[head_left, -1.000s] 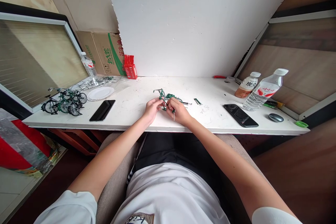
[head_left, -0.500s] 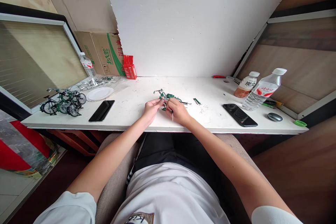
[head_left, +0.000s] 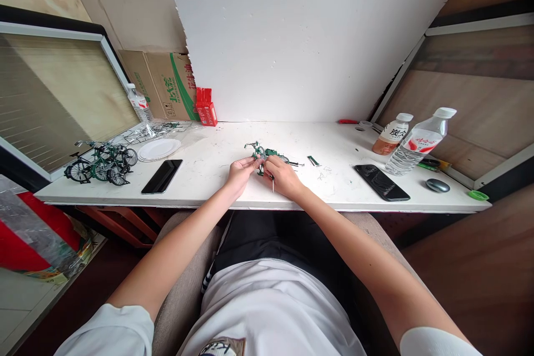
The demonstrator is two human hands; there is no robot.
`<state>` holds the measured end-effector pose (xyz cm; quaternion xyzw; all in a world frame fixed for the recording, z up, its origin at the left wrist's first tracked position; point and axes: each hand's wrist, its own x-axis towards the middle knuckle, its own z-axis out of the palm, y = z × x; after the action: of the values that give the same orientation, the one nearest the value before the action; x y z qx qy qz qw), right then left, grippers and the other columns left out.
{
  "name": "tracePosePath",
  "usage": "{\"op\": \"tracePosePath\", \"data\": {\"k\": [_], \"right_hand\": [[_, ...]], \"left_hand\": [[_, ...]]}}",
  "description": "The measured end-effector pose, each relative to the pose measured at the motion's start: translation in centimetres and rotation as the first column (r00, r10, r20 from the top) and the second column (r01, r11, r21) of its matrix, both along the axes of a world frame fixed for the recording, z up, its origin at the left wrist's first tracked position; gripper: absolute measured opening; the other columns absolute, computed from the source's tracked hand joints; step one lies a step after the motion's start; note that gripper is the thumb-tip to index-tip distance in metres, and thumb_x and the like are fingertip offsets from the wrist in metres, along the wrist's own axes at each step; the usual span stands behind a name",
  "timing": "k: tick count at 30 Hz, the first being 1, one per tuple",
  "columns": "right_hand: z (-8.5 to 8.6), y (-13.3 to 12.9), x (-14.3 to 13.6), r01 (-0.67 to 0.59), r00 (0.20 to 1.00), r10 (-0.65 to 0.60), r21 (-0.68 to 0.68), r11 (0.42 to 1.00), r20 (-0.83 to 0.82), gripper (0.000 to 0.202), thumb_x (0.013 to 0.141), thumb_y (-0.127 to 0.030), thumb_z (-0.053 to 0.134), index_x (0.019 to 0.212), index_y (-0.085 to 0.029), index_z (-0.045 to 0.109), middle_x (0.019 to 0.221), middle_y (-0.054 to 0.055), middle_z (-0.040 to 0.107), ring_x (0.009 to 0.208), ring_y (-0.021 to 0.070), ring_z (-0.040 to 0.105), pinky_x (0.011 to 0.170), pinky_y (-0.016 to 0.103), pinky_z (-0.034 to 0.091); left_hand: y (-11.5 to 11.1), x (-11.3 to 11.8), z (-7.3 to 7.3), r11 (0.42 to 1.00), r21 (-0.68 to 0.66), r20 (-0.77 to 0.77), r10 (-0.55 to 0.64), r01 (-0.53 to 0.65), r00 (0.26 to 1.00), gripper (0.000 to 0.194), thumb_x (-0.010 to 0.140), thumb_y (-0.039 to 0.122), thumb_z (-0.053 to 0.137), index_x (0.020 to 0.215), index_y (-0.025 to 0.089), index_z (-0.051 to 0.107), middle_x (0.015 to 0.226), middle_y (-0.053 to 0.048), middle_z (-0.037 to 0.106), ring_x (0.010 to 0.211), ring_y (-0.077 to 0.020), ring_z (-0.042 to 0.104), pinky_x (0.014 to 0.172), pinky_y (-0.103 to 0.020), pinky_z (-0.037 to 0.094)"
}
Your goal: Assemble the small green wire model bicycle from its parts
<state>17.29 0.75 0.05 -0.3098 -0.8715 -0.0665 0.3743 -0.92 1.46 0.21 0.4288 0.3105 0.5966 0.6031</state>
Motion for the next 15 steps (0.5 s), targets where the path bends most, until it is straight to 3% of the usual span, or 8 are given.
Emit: {"op": "tracePosePath", "data": {"k": [5, 9, 13, 15], "right_hand": [[0.39, -0.36, -0.16, -0.002, 0.999, 0.002, -0.012, 1.0, -0.052, 0.022, 0.09, -0.015, 0.06, 0.086, -0.026, 0.042, 0.09, 0.007, 0.055, 0.087, 0.0253, 0.05, 0.063, 0.035, 0.034], [0.81, -0.62, 0.13, -0.009, 0.992, 0.007, -0.016, 1.0, -0.126, 0.027, 0.092, -0.04, 0.066, 0.09, -0.026, 0.042, 0.089, 0.007, 0.053, 0.084, 0.0259, 0.048, 0.062, 0.037, 0.035], [0.52, -0.2, 0.61, -0.023, 0.978, -0.001, -0.113, 0.993, -0.208, 0.049, 0.096, -0.072, 0.058, 0.094, -0.025, 0.044, 0.089, 0.005, 0.054, 0.073, 0.0217, 0.047, 0.062, 0.036, 0.036], [0.13, 0.27, 0.74, -0.01, 0.976, -0.035, -0.2, 0.98, -0.217, 0.053, 0.101, -0.077, 0.047, 0.09, -0.025, 0.044, 0.082, 0.003, 0.054, 0.066, 0.0197, 0.046, 0.06, 0.035, 0.033]], "left_hand": [[0.16, -0.03, -0.16, 1.0, 0.0, 0.026, 0.024, -0.024, 0.999, 0.039, 0.064, 0.027, 0.102, 0.096, 0.013, 0.084, 0.11, -0.013, 0.081, 0.112, -0.0252, 0.071, 0.103, -0.037, 0.05], [0.16, -0.02, -0.1, 0.998, -0.024, 0.041, 0.054, -0.053, 0.998, 0.039, 0.063, 0.024, 0.101, 0.096, 0.013, 0.083, 0.108, -0.012, 0.081, 0.113, -0.0267, 0.072, 0.104, -0.038, 0.05], [0.1, -0.04, -0.07, 0.999, -0.008, 0.031, 0.05, -0.049, 0.998, 0.04, 0.064, 0.026, 0.101, 0.097, 0.014, 0.083, 0.109, -0.013, 0.081, 0.113, -0.0268, 0.072, 0.104, -0.039, 0.05], [0.05, -0.05, -0.1, 0.999, 0.003, 0.02, 0.043, -0.043, 0.999, 0.041, 0.064, 0.029, 0.101, 0.098, 0.014, 0.084, 0.11, -0.013, 0.081, 0.113, -0.0267, 0.072, 0.104, -0.039, 0.05]]}}
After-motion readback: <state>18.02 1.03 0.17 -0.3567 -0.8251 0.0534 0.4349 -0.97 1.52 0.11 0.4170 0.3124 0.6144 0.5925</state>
